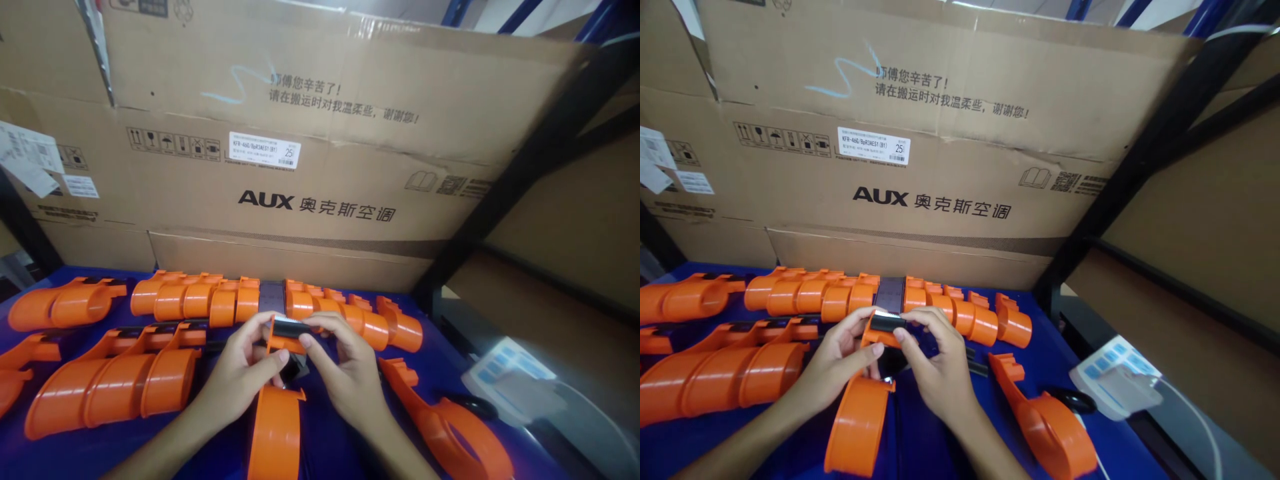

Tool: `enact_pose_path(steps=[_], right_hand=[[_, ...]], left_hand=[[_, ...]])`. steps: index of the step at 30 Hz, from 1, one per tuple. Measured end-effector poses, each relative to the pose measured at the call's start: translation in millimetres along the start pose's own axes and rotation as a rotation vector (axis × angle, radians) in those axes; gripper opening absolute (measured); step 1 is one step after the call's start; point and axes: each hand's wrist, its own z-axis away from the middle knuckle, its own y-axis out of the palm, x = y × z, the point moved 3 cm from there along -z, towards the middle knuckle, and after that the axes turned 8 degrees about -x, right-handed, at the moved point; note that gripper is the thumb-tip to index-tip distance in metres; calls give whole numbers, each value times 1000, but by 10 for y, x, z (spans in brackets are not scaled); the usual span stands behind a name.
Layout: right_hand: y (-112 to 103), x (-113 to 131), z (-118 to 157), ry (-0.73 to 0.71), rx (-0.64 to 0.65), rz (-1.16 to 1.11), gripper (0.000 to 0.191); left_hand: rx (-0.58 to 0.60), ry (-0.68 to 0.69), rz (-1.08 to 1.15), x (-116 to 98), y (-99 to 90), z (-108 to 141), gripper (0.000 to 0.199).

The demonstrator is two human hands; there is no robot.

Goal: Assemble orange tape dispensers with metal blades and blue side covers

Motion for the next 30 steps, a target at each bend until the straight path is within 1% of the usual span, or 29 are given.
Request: enact_pose_path(steps=[3,6,8,10,11,13,15,19,21,26,30], right_hand=[[35,-1,14,13,43,-29,16],[23,-33,3,42,78,-27,27],[-44,-101,-38,110,49,-6,31],[-139,-191,-101,183,15,47,30],[-185,-231,-136,194,17,94,29],[-245,-292,-196,187,77,186,31],[-250,-324,-218,194,186,190,41],[-140,-324,-133,276,429,128,65],[-86,-325,-69,317,497,168,70],[-27,-357,5,329,536,256,71],[-25,-369,11,331,518,278,67]], left_hand=[[-25,15,23,0,4,-7,48],[-63,12,55,-30,-2,-23,46],[-92,-8,91,-65,-12,-32,47],[-127,-33,119,-102,-23,-35,49],[-145,-42,124,-118,-28,-35,50],[-165,-54,119,-136,-33,-33,51],[-160,-59,111,-130,-33,-34,52],[-127,-56,103,-68,-39,-45,52],[-113,-43,102,-47,-44,-51,50],[-125,-47,121,-58,-40,-55,50],[-149,-56,115,-77,-39,-64,52]])
